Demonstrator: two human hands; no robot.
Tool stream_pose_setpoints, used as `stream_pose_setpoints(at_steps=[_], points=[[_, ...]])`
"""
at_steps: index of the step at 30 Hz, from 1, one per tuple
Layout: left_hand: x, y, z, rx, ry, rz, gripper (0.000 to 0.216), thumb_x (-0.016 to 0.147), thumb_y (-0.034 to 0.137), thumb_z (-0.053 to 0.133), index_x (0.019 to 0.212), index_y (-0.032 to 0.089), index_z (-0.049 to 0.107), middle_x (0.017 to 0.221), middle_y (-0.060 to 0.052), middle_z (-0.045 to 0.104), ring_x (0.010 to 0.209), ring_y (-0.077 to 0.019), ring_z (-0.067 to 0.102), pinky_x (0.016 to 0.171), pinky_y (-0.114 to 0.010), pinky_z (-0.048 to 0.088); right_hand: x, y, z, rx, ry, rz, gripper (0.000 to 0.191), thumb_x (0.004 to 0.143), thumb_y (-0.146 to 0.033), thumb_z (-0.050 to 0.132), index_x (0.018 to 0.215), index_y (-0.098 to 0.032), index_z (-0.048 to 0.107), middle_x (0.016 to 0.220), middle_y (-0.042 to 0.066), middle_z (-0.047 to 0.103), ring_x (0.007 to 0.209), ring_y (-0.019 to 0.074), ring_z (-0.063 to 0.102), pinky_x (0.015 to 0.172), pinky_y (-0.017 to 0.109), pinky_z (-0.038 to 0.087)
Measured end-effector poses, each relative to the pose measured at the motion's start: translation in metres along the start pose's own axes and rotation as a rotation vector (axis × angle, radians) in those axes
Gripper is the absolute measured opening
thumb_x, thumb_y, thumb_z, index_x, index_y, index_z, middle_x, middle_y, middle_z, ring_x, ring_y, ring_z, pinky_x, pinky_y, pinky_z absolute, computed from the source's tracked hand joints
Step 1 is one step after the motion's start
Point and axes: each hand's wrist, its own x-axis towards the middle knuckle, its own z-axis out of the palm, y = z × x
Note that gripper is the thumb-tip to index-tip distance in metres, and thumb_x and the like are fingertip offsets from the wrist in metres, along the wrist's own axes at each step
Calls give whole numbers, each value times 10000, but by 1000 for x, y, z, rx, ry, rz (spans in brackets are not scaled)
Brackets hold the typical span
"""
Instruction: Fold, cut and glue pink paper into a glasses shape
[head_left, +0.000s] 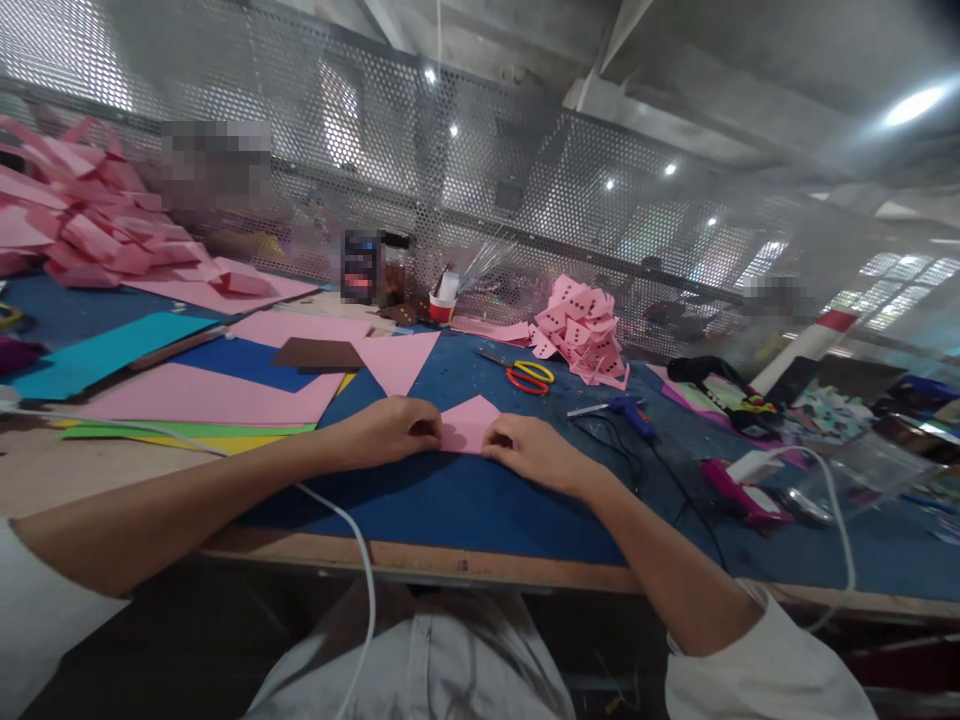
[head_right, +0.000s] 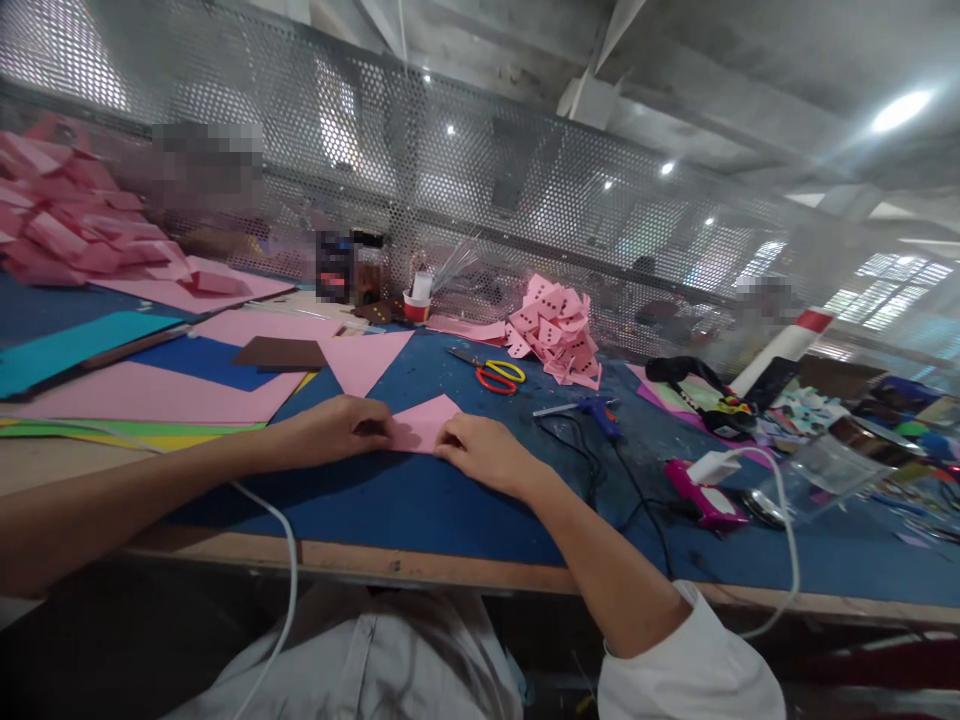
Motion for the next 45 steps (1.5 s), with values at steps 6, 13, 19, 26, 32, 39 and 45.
stream_pose_setpoints(at_steps=[6, 13, 19, 26, 32, 39, 45], points=[[2, -1, -3, -37, -46, -57, 243, 848, 400, 596, 908, 191, 705, 845, -26, 724, 784, -193, 643, 674, -243, 408, 2, 5, 1, -7, -9, 49, 120, 908, -283, 623, 925, -188, 694, 917, 29, 692, 794, 142, 601, 696, 246, 390], [4, -2, -3, -57, -47, -78, 336, 828, 502, 604, 878, 188, 713, 791, -22, 704, 750, -199, 619, 649, -250, 390, 2, 10, -3, 11, -33, 122, 137, 887, -306, 642, 907, -186, 705, 909, 32, 707, 791, 145, 610, 686, 245, 383], [3, -4, -4, -67, -65, -62, 377, 836, 537, 593, 882, 180, 702, 759, -14, 675, 715, -180, 584, 615, -241, 365, 0, 8, -12, 54, -77, 141, 140, 872, -310, 656, 878, -179, 708, 904, 36, 714, 792, 151, 620, 680, 239, 396], [3, -3, -5, -74, -60, -69, 382, 821, 550, 603, 862, 183, 698, 741, -6, 661, 709, -176, 575, 613, -240, 365, -1, 18, -21, 86, -141, 136, 157, 855, -315, 663, 876, -170, 718, 882, 41, 728, 784, 163, 638, 673, 238, 413], [3, -4, -5, -77, -64, -68, 354, 830, 519, 602, 899, 186, 704, 805, -24, 699, 755, -195, 615, 652, -248, 395, -3, 30, -30, 171, -221, 151, 186, 831, -316, 673, 890, -149, 732, 859, 37, 741, 776, 171, 648, 677, 242, 430], [3, 2, -7, -82, -76, -76, 377, 831, 537, 584, 918, 190, 704, 814, -23, 706, 765, -198, 624, 665, -243, 411, -4, 33, -35, 157, -259, 179, 201, 811, -318, 674, 885, -143, 743, 851, 41, 747, 775, 177, 645, 663, 240, 430], [2, 0, -6, -81, -82, -62, 340, 840, 507, 585, 909, 195, 700, 810, -18, 701, 755, -190, 615, 659, -239, 405, -5, 36, -36, 142, -254, 204, 189, 802, -313, 681, 878, -151, 741, 829, 36, 742, 753, 171, 645, 630, 234, 422]])
